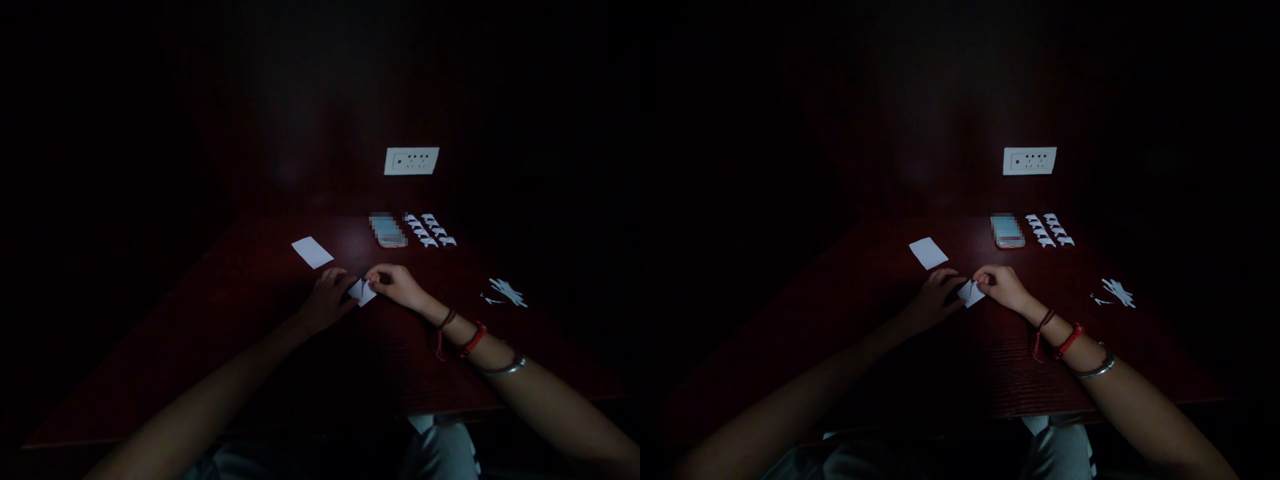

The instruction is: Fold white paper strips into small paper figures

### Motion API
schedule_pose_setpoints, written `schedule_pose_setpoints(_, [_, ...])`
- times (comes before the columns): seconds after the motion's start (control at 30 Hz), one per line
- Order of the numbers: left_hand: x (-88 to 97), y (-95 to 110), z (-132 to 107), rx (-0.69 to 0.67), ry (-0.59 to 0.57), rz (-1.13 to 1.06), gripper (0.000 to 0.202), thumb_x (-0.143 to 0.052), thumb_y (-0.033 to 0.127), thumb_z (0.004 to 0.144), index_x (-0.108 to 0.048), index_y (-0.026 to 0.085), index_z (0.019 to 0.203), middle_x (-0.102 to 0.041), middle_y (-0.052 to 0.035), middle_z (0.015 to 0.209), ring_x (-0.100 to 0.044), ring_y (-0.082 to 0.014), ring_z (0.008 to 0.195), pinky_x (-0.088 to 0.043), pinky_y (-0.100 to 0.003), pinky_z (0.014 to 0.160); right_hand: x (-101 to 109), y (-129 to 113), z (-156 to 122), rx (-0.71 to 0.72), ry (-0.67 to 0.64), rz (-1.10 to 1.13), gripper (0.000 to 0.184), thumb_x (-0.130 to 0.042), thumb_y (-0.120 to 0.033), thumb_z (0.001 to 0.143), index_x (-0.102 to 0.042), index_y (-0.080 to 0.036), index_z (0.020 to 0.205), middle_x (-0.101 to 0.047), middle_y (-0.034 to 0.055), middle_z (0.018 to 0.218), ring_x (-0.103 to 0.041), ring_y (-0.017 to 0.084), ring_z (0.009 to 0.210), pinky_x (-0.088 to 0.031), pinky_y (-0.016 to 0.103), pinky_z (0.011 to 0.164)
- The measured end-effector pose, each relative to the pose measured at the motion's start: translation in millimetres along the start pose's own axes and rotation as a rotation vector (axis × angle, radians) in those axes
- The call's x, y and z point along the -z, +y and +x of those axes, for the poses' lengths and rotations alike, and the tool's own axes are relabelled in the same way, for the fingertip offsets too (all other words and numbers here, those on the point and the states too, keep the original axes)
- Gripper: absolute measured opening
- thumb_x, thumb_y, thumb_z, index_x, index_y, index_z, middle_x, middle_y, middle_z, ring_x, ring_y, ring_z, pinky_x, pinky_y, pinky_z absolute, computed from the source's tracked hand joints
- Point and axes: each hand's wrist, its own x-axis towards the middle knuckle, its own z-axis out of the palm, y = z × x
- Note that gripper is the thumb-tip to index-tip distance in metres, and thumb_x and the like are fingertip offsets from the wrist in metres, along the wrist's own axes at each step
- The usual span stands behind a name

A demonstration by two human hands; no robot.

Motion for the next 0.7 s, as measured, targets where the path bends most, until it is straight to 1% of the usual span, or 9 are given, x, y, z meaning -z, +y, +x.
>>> schedule_pose_setpoints(0.07, [-1.2,-2,0,-0.018,-0.003,-0.011,0.037,-0.054,0.034,0.073,-0.046,0.022,0.107,-0.038,-0.0071,0.114,-0.033,-0.0234,0.109,-0.032,-0.042,0.088,2,-3,0,0.057,-0.003,-0.031,0.012,-0.050,-0.015,0.069,-0.060,-0.015,0.075,-0.056,0.0013,0.072,-0.050,0.011,0.066,-0.040,0.024,0.063])
schedule_pose_setpoints(0.13, [-0.8,-4,1,-0.043,0.008,-0.032,0.028,-0.055,0.031,0.072,-0.051,0.020,0.098,-0.039,-0.0066,0.114,-0.032,-0.0226,0.110,-0.032,-0.040,0.089,5,-7,-1,0.110,-0.026,-0.038,0.011,-0.049,-0.015,0.070,-0.060,-0.015,0.073,-0.055,0.0015,0.071,-0.050,0.011,0.066,-0.039,0.024,0.063])
schedule_pose_setpoints(0.23, [4.3,-4,2,-0.098,0.043,-0.084,0.009,-0.054,0.024,0.073,-0.053,0.018,0.079,-0.042,-0.0048,0.111,-0.033,-0.0203,0.111,-0.031,-0.038,0.092,10,-11,-2,0.164,-0.114,-0.024,0.009,-0.050,-0.017,0.071,-0.059,-0.015,0.072,-0.055,0.0032,0.077,-0.049,0.011,0.067,-0.040,0.024,0.061])
schedule_pose_setpoints(0.3, [10.0,-2,2,-0.153,0.019,-0.130,0.004,-0.053,0.021,0.073,-0.052,0.017,0.072,-0.045,-0.0039,0.108,-0.035,-0.0186,0.109,-0.032,-0.035,0.091,14,-12,-3,0.170,-0.191,0.001,0.009,-0.051,-0.020,0.071,-0.058,-0.015,0.072,-0.056,0.0043,0.082,-0.049,0.011,0.068,-0.040,0.024,0.062])
schedule_pose_setpoints(0.37, [16.3,2,1,-0.222,-0.081,-0.176,0.004,-0.050,0.018,0.075,-0.052,0.017,0.072,-0.048,-0.0031,0.104,-0.042,-0.0158,0.102,-0.036,-0.031,0.086,21,-11,-5,0.148,-0.279,0.028,0.010,-0.051,-0.021,0.072,-0.057,-0.014,0.073,-0.057,0.0043,0.081,-0.050,0.011,0.069,-0.040,0.024,0.063])
schedule_pose_setpoints(0.43, [22.3,7,0,-0.281,-0.214,-0.192,0.008,-0.046,0.015,0.077,-0.053,0.017,0.076,-0.053,-0.0022,0.095,-0.050,-0.0130,0.090,-0.040,-0.027,0.080,28,-11,-7,0.120,-0.374,0.051,0.011,-0.050,-0.021,0.073,-0.057,-0.013,0.075,-0.059,0.0036,0.079,-0.050,0.011,0.068,-0.040,0.024,0.063])
schedule_pose_setpoints(0.5, [28.4,11,-2,-0.318,-0.318,-0.166,0.011,-0.044,0.015,0.078,-0.054,0.019,0.081,-0.056,-0.0016,0.089,-0.053,-0.0123,0.083,-0.040,-0.026,0.076,35,-11,-8,0.106,-0.481,0.064,0.012,-0.050,-0.022,0.074,-0.057,-0.013,0.077,-0.059,0.0029,0.078,-0.050,0.009,0.066,-0.040,0.023,0.061])
schedule_pose_setpoints(0.57, [34.7,15,-4,-0.341,-0.366,-0.116,0.012,-0.045,0.017,0.077,-0.055,0.020,0.084,-0.057,-0.0016,0.087,-0.054,-0.0131,0.081,-0.040,-0.026,0.075,42,-14,-10,0.109,-0.573,0.056,0.014,-0.050,-0.024,0.074,-0.058,-0.013,0.078,-0.059,0.0017,0.076,-0.049,0.008,0.063,-0.039,0.022,0.058])
schedule_pose_setpoints(0.7, [43.7,23,-7,-0.399,-0.361,-0.037,0.017,-0.049,0.030,0.077,-0.056,0.019,0.088,-0.058,-0.0031,0.087,-0.054,-0.0154,0.081,-0.040,-0.027,0.075,49,-23,-13,0.138,-0.674,-0.016,0.014,-0.050,-0.021,0.073,-0.060,-0.014,0.080,-0.058,-0.0004,0.071,-0.046,0.007,0.057,-0.036,0.019,0.055])
